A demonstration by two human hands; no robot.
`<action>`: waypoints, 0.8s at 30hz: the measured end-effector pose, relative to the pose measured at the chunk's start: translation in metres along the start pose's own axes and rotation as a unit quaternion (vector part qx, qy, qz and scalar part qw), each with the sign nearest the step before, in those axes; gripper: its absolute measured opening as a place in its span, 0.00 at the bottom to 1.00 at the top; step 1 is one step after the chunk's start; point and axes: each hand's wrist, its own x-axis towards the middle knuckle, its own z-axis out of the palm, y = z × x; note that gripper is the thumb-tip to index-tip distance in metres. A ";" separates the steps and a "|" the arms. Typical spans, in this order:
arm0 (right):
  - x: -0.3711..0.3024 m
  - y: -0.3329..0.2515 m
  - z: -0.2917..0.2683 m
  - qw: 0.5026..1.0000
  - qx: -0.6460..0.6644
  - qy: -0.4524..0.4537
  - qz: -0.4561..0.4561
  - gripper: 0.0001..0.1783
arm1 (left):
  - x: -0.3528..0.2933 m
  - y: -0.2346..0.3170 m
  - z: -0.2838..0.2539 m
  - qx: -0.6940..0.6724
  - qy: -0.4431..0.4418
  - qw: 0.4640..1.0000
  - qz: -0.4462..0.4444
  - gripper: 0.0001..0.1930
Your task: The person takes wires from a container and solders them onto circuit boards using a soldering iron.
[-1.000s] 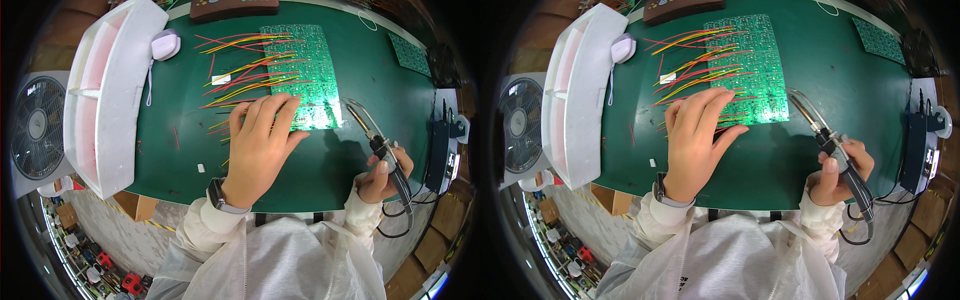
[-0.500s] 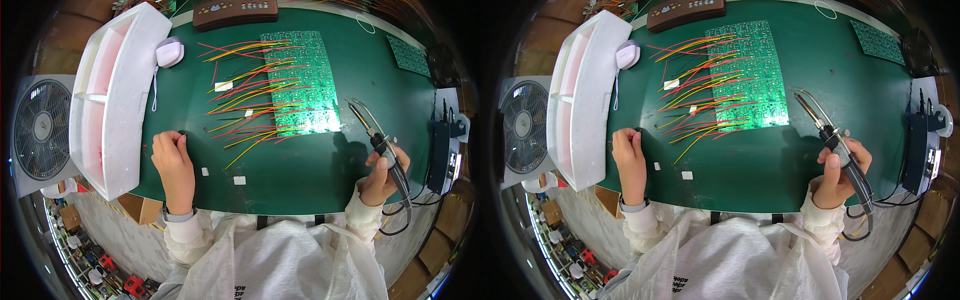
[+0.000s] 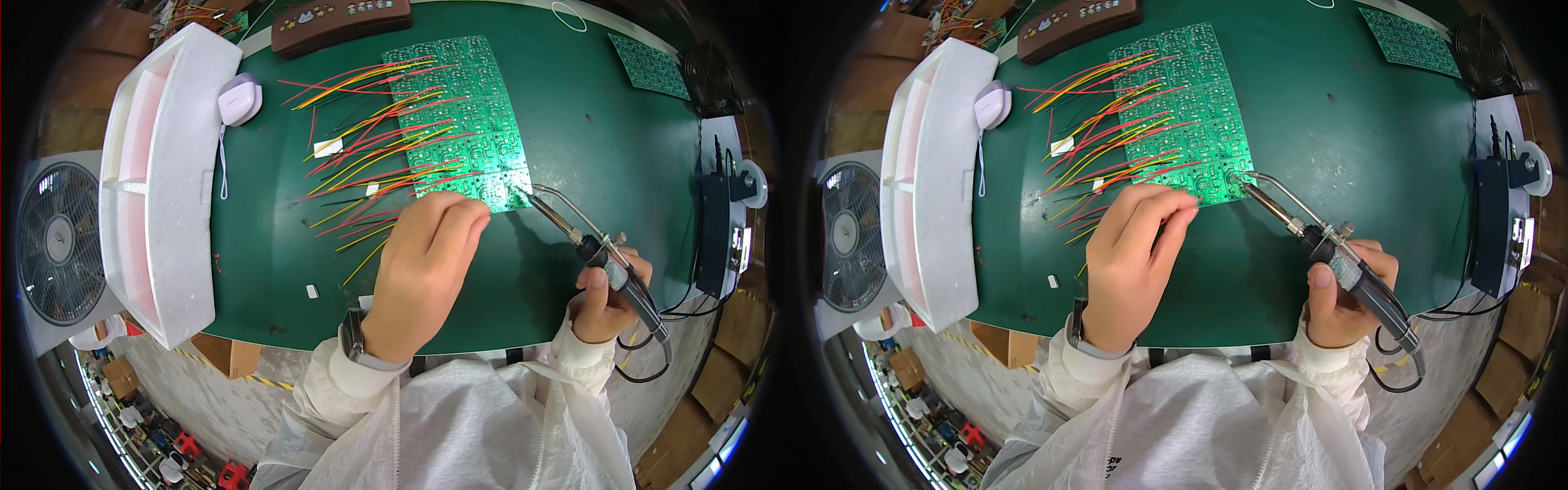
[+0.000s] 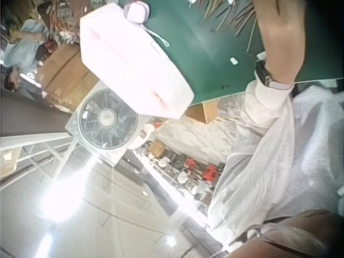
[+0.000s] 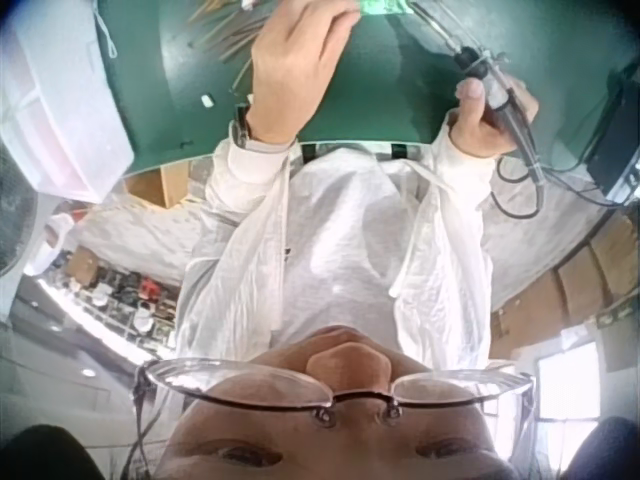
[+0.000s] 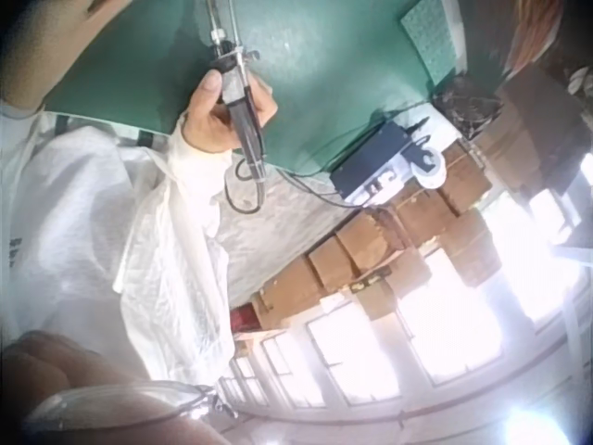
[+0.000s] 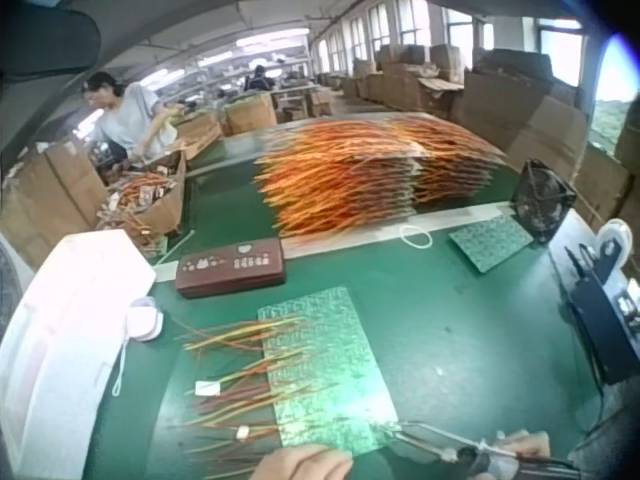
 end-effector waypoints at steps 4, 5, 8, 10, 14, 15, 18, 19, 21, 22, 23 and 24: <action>0.000 -0.001 -0.001 1.000 -0.005 -0.006 0.002 0.20 | 0.002 -0.005 0.006 0.072 -0.016 0.996 0.041 0.08; -0.001 -0.003 -0.001 1.000 -0.008 -0.015 0.017 0.21 | 0.001 -0.006 0.007 0.073 -0.015 0.996 0.038 0.08; -0.004 -0.003 -0.005 0.999 -0.018 -0.027 0.034 0.22 | -0.001 -0.009 0.010 0.085 -0.020 0.996 0.034 0.08; -0.004 -0.003 -0.006 0.999 -0.024 -0.030 0.038 0.22 | -0.001 -0.012 0.012 0.098 -0.026 0.994 0.032 0.08; -0.003 -0.003 -0.004 0.998 -0.039 -0.033 0.029 0.21 | -0.002 -0.014 0.012 0.097 -0.031 0.994 0.035 0.09; -0.002 -0.004 -0.004 0.998 -0.045 -0.032 0.023 0.21 | -0.002 -0.014 0.012 0.102 -0.031 0.994 0.034 0.09; 0.000 -0.006 -0.001 0.998 -0.054 -0.028 0.025 0.20 | -0.001 -0.014 0.012 0.091 -0.036 0.995 0.030 0.09; 0.000 -0.007 0.000 0.998 -0.054 -0.028 0.025 0.20 | 0.000 -0.014 0.011 0.091 -0.037 0.995 0.030 0.09; 0.000 -0.007 0.000 0.998 -0.037 -0.030 0.039 0.20 | 0.000 -0.015 0.011 0.086 -0.039 0.995 0.030 0.08; 0.001 -0.005 0.001 0.998 -0.037 -0.031 0.040 0.20 | 0.000 -0.015 0.011 0.087 -0.039 0.995 0.029 0.08; 0.004 -0.003 0.002 0.997 -0.058 -0.044 0.002 0.18 | 0.000 -0.016 0.012 0.085 -0.038 0.995 0.028 0.08; 0.005 -0.001 0.002 0.994 -0.080 -0.058 -0.036 0.16 | 0.000 -0.016 0.012 0.083 -0.036 0.996 0.027 0.08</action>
